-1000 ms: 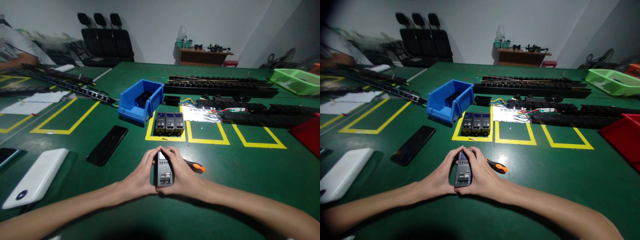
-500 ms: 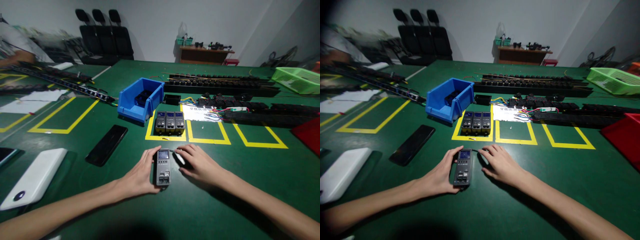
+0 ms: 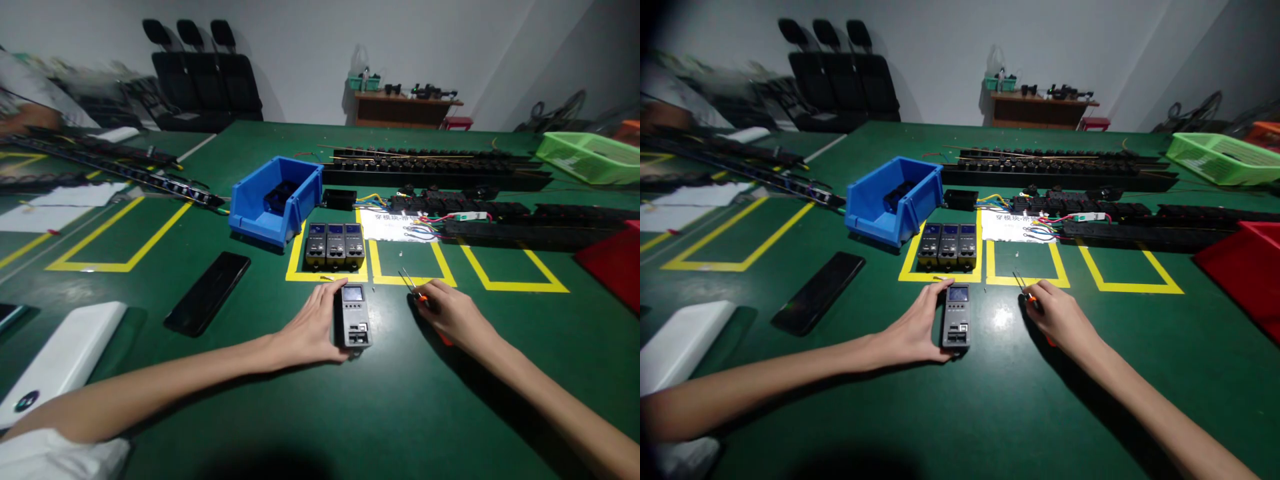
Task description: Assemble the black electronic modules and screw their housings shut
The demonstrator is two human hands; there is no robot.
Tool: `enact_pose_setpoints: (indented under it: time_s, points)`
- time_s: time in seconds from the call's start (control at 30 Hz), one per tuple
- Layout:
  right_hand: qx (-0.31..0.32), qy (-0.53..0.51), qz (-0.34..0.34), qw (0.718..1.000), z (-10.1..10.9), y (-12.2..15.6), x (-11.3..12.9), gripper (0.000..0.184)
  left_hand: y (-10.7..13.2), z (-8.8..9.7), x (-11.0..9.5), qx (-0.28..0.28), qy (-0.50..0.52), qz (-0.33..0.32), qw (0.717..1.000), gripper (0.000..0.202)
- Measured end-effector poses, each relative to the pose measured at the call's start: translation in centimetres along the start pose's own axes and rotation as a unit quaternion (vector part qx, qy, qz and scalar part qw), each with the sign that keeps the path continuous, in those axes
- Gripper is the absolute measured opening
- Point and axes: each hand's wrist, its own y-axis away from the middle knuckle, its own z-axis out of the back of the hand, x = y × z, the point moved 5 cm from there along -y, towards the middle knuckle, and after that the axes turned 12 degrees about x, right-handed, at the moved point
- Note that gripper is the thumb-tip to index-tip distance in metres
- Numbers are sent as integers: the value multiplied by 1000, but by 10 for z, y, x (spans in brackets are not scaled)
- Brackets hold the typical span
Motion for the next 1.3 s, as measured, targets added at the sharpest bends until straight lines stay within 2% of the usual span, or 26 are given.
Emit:
enact_pose_setpoints:
  time_s: [0.13, 0.3, 0.43, 0.53, 0.63, 0.77, 0.83, 0.97, 1.07, 1.13, 1.2, 1.3]
  points:
    - [20, -1, -7, 1000, -1, 2, -6, 18, -13, -5, -4, 3, 12, 10, 1000, 116]
    - [44, 14, -19, 999, 2, -3, 1, 19, -14, -4, -5, -4, 44, 27, 999, 111]
    - [4, 15, 14, 1000, 12, -7, 20, 28, -8, 9, -13, -21, 89, -3, 996, 113]
    - [-12, -47, 58, 997, 18, -7, 40, 40, 1, 26, -15, -22, 110, -5, 994, 114]
    - [34, -130, 104, 985, 13, -6, 59, 67, 16, 42, -3, -23, 103, 29, 994, 113]
    - [88, -198, 118, 969, -6, -8, 72, 104, 35, 46, 24, -1, 80, 90, 993, 106]
    - [83, -216, 119, 965, -16, -11, 75, 108, 41, 45, 32, -9, 57, 84, 995, 105]
    - [45, -225, 118, 966, -27, -16, 78, 105, 44, 39, 39, 17, 51, 70, 996, 105]
    - [29, -224, 120, 967, -28, -17, 80, 104, 44, 41, 40, 40, 33, 76, 996, 114]
    - [25, -227, 120, 966, -28, -17, 81, 105, 41, 46, 36, 62, 7, 85, 994, 124]
    - [25, -228, 118, 966, -28, -17, 81, 105, 35, 51, 24, 78, -34, 70, 994, 128]
    - [28, -221, 115, 968, -30, -18, 83, 103, 20, 57, -6, 54, -94, 21, 994, 111]
